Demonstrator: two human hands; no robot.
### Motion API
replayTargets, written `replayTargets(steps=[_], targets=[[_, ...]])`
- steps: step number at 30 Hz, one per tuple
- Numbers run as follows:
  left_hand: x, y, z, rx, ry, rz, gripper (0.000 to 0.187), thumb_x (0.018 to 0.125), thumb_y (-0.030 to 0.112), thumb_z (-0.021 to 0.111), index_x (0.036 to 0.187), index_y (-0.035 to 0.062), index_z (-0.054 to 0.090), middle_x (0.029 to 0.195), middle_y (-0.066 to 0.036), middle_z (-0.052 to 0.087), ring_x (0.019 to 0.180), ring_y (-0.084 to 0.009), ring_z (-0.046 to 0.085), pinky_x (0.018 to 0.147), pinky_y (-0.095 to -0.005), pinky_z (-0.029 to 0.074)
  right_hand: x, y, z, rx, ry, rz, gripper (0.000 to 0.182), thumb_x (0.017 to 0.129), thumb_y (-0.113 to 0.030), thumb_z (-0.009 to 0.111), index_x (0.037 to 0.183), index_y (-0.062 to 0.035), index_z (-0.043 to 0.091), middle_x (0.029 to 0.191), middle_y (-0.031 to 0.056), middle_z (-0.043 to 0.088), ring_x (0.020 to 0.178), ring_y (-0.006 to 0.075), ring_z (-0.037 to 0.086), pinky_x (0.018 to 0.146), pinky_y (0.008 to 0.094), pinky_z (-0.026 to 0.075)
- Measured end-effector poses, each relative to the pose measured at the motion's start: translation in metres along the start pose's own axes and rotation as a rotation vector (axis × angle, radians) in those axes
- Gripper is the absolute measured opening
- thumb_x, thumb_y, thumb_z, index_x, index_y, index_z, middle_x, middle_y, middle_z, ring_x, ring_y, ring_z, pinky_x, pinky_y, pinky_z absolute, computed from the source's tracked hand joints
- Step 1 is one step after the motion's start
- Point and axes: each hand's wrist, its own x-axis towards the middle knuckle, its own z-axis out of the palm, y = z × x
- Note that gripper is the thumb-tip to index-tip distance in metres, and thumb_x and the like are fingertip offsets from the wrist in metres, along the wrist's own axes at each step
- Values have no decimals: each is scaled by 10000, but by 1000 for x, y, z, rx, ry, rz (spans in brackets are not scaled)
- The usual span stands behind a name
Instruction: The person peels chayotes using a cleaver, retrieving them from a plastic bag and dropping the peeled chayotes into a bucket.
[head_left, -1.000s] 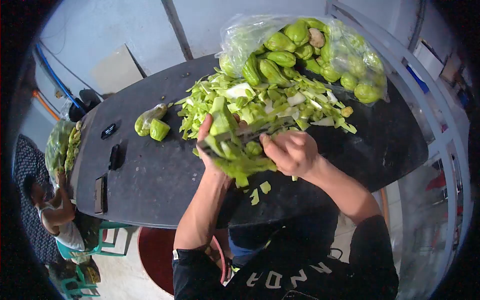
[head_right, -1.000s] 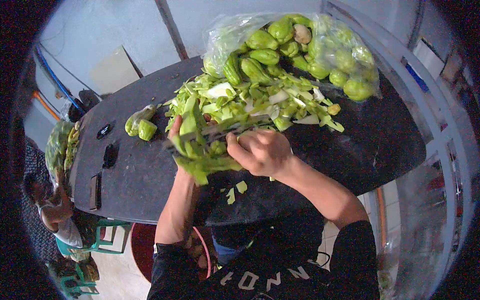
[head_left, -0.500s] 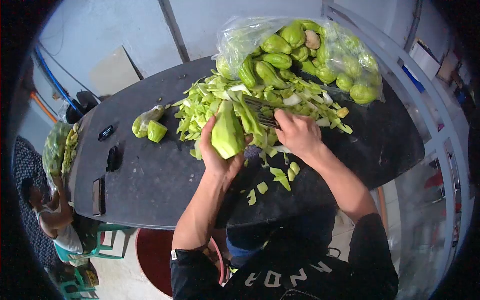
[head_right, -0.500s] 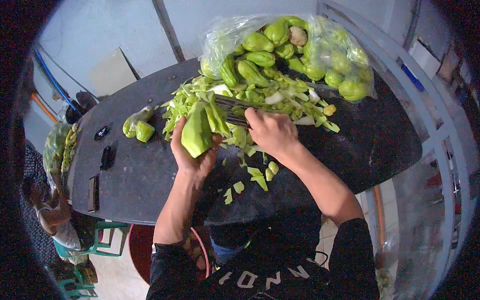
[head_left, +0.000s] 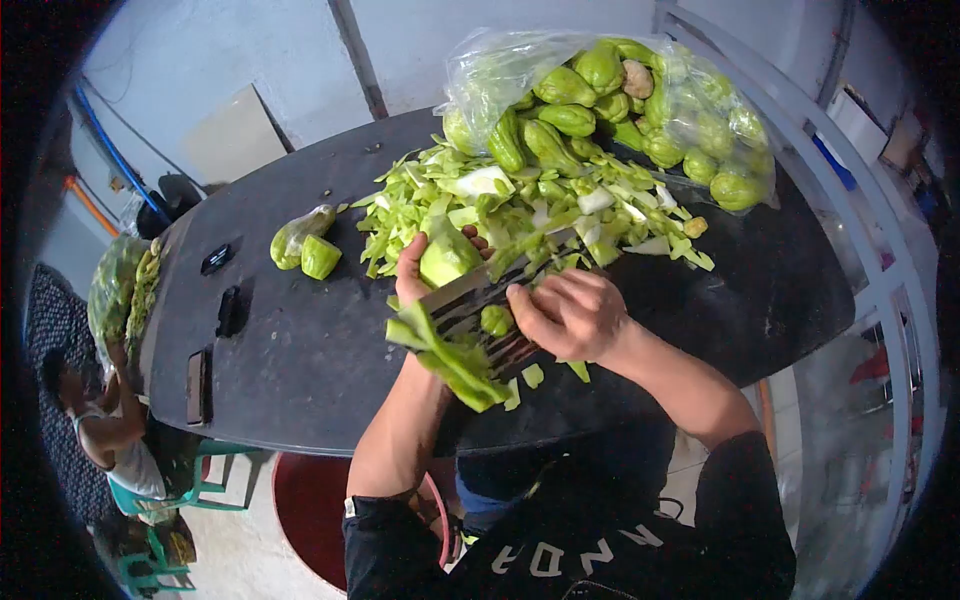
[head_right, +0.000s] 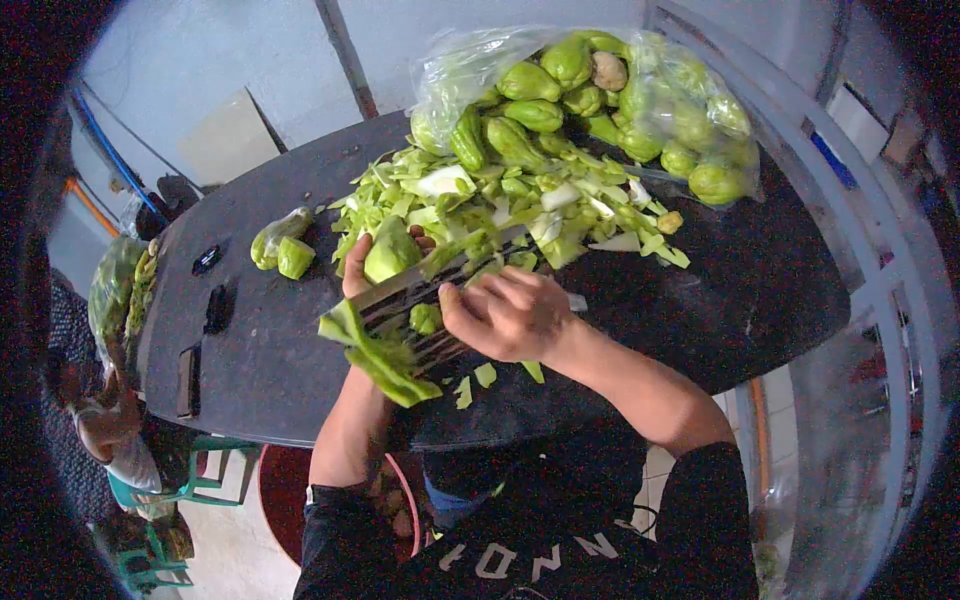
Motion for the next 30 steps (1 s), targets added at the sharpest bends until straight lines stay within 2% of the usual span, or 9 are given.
replayTargets(steps=[2,7,13,15,17,21,25,28,30], targets=[[-2,-4,3,-76,15,-22,482,858,419,562,1048,-23,587,933,-136,631,869,-269,615,806,-390,516,2,-3,2,39,25,-20,285,760,-43,635,1041,3,632,661,11,548,545,148,561,477,274,463],[-6,-7,7,-38,1,-20,471,868,419,552,1052,-13,586,942,-131,629,875,-264,614,803,-391,512,3,-6,3,3,0,-40,322,753,-29,629,1074,-9,620,635,-6,497,534,125,527,459,254,431],[-3,-5,3,-51,-7,-19,475,875,401,552,1069,-32,577,959,-142,632,885,-267,613,827,-388,509,3,-3,2,-7,32,-43,293,761,-13,623,1054,-3,624,631,-1,510,526,125,527,445,260,423],[-5,-6,1,-105,11,-31,482,876,397,553,1075,-42,573,962,-148,634,888,-269,614,836,-387,508,3,-6,-1,14,15,-27,286,765,-13,627,1050,2,625,634,2,518,526,125,531,443,261,426],[-2,-5,-3,-89,-43,-28,502,880,393,553,1095,-61,562,979,-162,638,904,-276,621,850,-389,511,3,-6,-2,-85,-49,-28,218,790,-130,605,993,-48,614,699,-12,565,613,123,603,521,265,501],[1,-1,-6,-46,-66,-50,506,879,396,553,1091,-63,574,968,-163,649,917,-279,626,855,-389,513,1,-6,-2,-53,-74,-7,213,793,-131,604,989,-48,614,697,-7,565,609,127,605,512,277,506],[-6,-2,8,3,13,26,505,870,423,545,1060,-40,611,921,-147,664,902,-272,627,842,-382,512,1,1,-7,2,-112,76,201,784,-109,601,972,-41,616,675,9,557,590,151,611,495,293,512],[-11,-6,20,143,127,98,553,843,479,543,1090,-10,615,974,-137,654,884,-282,604,820,-396,498,-2,8,-7,8,-146,177,194,761,-78,609,945,-15,622,639,22,550,558,182,610,495,311,522],[-17,-10,31,181,109,107,554,843,479,543,1096,-9,614,983,-136,651,891,-282,601,824,-399,497,-1,10,-9,28,-134,180,196,757,-71,607,944,-13,625,637,22,548,554,181,608,492,311,521]])
